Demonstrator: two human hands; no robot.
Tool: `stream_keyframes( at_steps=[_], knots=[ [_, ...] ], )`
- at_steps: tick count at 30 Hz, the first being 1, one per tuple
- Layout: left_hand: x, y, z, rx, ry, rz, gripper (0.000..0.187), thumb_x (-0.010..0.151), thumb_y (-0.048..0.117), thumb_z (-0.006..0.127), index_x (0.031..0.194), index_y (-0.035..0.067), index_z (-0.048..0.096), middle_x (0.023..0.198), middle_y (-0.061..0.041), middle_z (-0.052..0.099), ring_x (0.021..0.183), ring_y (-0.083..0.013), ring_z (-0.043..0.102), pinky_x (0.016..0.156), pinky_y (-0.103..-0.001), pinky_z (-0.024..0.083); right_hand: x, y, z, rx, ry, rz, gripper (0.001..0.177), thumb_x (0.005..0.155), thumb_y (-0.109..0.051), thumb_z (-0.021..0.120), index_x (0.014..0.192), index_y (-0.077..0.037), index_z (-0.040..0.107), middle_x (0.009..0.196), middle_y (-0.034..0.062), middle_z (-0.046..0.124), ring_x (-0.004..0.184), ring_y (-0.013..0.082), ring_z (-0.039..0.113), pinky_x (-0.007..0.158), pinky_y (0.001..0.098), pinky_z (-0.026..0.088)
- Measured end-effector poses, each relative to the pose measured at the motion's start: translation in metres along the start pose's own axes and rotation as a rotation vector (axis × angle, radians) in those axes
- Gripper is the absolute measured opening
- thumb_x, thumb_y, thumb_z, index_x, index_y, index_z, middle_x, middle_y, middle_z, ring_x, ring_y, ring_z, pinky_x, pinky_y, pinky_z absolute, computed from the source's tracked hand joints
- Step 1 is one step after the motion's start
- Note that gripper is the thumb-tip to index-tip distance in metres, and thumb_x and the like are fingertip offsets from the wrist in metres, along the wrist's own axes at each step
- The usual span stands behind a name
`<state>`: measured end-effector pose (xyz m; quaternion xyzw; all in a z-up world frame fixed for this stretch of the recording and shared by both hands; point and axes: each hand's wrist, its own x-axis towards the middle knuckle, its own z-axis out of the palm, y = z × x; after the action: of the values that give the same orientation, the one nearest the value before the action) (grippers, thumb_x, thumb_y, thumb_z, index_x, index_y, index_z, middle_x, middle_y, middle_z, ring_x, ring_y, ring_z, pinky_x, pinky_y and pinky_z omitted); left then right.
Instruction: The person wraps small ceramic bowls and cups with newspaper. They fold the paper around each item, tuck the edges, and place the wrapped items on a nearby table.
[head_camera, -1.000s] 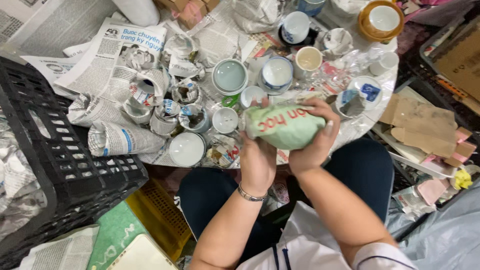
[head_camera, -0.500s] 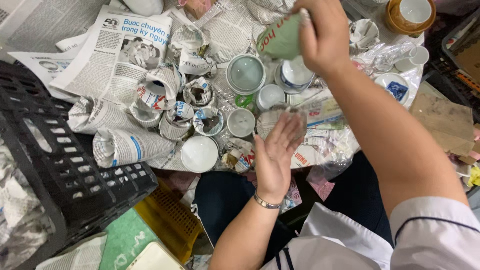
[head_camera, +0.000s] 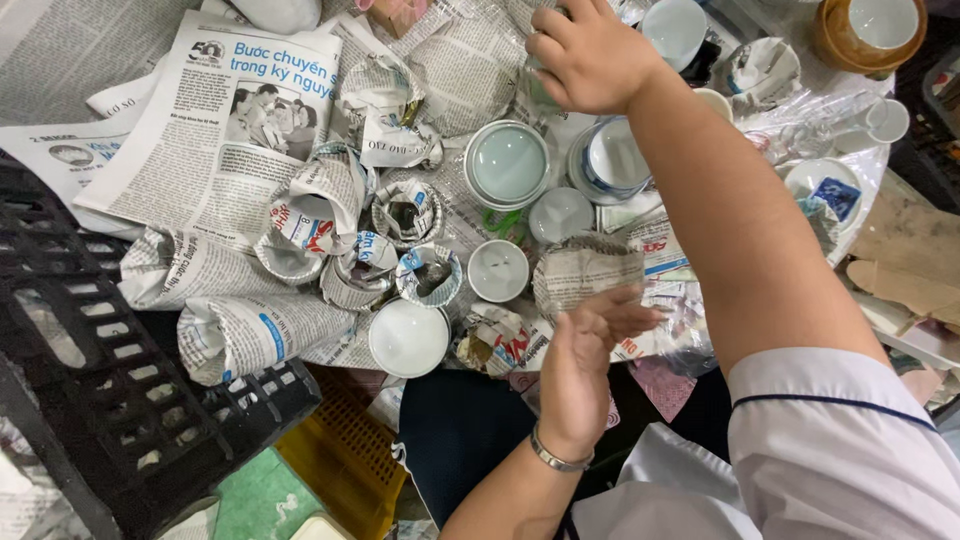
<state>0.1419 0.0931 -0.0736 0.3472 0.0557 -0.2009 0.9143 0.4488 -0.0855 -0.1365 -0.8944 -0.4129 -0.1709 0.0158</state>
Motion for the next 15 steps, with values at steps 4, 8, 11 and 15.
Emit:
stream_keyframes(
  at_steps=[4,8,11,15],
  knots=[
    [0.0,-0.006,0.003,0.024,-0.043,-0.049,0.071,0.112,0.051,0.021,0.131,-0.005,0.06,0.12,-0.017,0.07,0.115,-0.0267,0.065,0.11,-0.043,0.046,0.002,0.005,-0.001,-0.117,-0.008,-0.169,0.047,0.09,-0.035,0.074,0.126,-0.009,0.062,0.138,0.0102,0.057,0.133,0.0336,0.053,0.106,0.0471,0.046],
    [-0.001,-0.008,0.007,0.018,-0.115,-0.101,0.071,0.114,0.05,0.023,0.136,-0.008,0.059,0.118,-0.019,0.069,0.117,-0.0269,0.065,0.111,-0.042,0.046,-0.001,0.019,0.001,-0.091,-0.067,-0.205,0.046,0.094,-0.034,0.073,0.129,-0.008,0.062,0.141,0.0095,0.058,0.13,0.032,0.056,0.107,0.0445,0.049],
    [-0.002,-0.002,0.008,0.047,-0.117,-0.106,0.069,0.113,0.049,0.027,0.136,-0.009,0.058,0.119,-0.019,0.07,0.118,-0.0267,0.065,0.111,-0.041,0.047,0.0,0.013,0.007,0.036,-0.095,0.014,0.04,0.102,-0.031,0.071,0.129,-0.003,0.062,0.128,0.0126,0.064,0.115,0.033,0.063,0.093,0.0446,0.053],
    [-0.004,0.011,0.001,0.338,-0.178,0.088,0.051,0.112,0.037,0.047,0.137,-0.004,0.06,0.125,-0.017,0.071,0.122,-0.0259,0.067,0.113,-0.038,0.048,0.007,-0.003,-0.012,0.115,-0.107,0.387,0.028,0.107,-0.031,0.07,0.116,-0.005,0.068,0.104,0.0169,0.07,0.088,0.0387,0.067,0.075,0.0484,0.054]
  ],
)
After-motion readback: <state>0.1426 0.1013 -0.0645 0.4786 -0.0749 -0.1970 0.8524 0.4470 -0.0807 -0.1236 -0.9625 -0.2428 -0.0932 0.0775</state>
